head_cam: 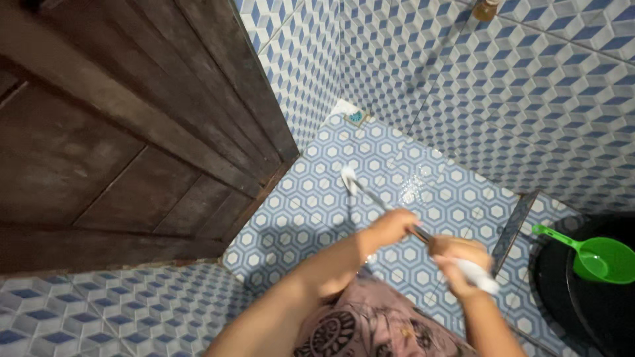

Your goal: The person scrubs a tiled bathroom floor with a long-handled brush and uses a green scoop to pour water from a bucket onto the tiles.

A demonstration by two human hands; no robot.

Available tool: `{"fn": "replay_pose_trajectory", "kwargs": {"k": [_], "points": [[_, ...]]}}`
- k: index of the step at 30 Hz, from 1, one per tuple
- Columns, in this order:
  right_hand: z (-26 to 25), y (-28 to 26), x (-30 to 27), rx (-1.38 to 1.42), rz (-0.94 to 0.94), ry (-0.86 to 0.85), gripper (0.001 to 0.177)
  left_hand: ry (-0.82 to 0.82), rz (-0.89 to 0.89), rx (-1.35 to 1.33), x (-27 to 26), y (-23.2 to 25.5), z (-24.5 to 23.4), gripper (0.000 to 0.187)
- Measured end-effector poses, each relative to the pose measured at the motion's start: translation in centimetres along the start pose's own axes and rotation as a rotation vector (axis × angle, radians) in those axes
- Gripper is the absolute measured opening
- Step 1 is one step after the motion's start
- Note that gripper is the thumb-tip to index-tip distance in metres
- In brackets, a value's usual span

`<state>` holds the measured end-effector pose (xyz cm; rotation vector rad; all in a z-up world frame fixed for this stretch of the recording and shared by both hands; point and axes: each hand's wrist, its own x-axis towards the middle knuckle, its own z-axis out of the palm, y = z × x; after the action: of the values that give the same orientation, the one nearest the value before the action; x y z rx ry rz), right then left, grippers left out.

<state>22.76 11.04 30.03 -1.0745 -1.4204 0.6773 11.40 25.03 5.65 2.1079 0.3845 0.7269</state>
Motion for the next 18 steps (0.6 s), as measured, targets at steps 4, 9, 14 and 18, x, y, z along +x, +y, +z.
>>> {"fn": "replay_pose_trajectory", "kwargs": {"k": [4, 9, 14, 18], "points": [[4.9, 4.6, 3.6, 0.071, -0.087, -0.216, 0.014, 0.005, -0.111, 0.139, -0.2, -7.6, -4.3, 0.010], [4.6, 3.5, 8.2, 0.262, 0.013, -0.348, 0.024, 0.218, -0.334, 0.095, -2.9, -5.7, -6.6, 0.015], [8.5, 2.2, 10.5, 0.523, 0.100, -0.574, 0.027, 0.440, -0.405, 0.267, -11.4, -2.9, -8.9, 0.008], [13.3, 2.7, 10.8, 0.640, 0.175, -0.671, 0.023, 0.574, -0.535, 0.329, -17.3, -2.2, -11.0, 0.007]]}}
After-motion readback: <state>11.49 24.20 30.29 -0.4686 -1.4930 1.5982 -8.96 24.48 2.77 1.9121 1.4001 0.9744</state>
